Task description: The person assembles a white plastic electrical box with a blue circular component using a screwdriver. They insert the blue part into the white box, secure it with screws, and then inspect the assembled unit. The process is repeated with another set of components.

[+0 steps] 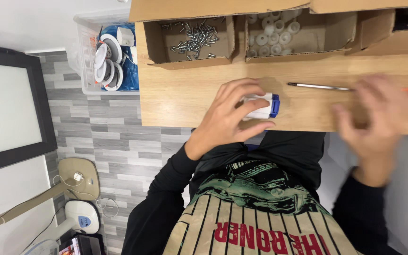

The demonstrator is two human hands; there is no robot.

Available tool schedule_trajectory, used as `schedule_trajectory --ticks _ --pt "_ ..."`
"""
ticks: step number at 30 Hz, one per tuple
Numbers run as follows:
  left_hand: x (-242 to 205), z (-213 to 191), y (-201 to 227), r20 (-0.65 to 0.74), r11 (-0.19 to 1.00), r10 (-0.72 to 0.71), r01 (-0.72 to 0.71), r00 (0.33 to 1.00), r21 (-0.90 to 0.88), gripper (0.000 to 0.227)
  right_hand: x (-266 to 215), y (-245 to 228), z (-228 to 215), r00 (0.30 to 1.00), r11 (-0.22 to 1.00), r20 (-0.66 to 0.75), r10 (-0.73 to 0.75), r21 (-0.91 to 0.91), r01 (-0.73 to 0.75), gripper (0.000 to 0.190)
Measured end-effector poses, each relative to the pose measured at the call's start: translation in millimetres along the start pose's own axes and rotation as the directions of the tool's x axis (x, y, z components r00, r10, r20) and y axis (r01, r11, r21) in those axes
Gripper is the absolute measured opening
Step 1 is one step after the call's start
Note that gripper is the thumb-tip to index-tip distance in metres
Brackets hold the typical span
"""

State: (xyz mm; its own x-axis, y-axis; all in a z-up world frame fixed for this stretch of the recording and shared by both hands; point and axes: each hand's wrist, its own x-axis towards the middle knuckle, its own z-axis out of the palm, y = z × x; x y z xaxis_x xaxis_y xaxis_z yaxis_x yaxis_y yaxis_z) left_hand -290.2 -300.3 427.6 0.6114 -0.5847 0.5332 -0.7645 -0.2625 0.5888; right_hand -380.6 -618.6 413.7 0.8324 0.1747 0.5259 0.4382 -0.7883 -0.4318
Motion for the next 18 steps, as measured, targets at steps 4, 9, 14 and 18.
schedule_trajectory --ticks 4,9,14,18 --pt "-6.9 10.7 -2.2 0.019 0.998 -0.037 0.036 0.999 0.05 0.054 -14.8 12.7 -28.5 0.966 0.968 0.11 0.232 -0.119 -0.219 0.041" --pt "-24.3 33.2 -29.2 -0.006 0.998 -0.057 0.057 0.998 0.039 0.06 -31.0 30.8 -24.7 0.978 0.981 0.097 0.185 -0.086 -0.177 0.025" --pt "-30.2 32.0 -42.7 -0.032 0.994 -0.088 0.089 0.996 0.062 0.066 -62.4 50.4 -24.1 0.954 0.956 0.108 0.281 0.053 -0.288 0.02" --pt "-15.8 14.0 -31.0 -0.053 0.99 -0.139 0.139 0.989 0.005 0.057 -97.9 63.1 -27.1 0.913 0.877 0.104 0.395 0.254 -0.408 0.034"
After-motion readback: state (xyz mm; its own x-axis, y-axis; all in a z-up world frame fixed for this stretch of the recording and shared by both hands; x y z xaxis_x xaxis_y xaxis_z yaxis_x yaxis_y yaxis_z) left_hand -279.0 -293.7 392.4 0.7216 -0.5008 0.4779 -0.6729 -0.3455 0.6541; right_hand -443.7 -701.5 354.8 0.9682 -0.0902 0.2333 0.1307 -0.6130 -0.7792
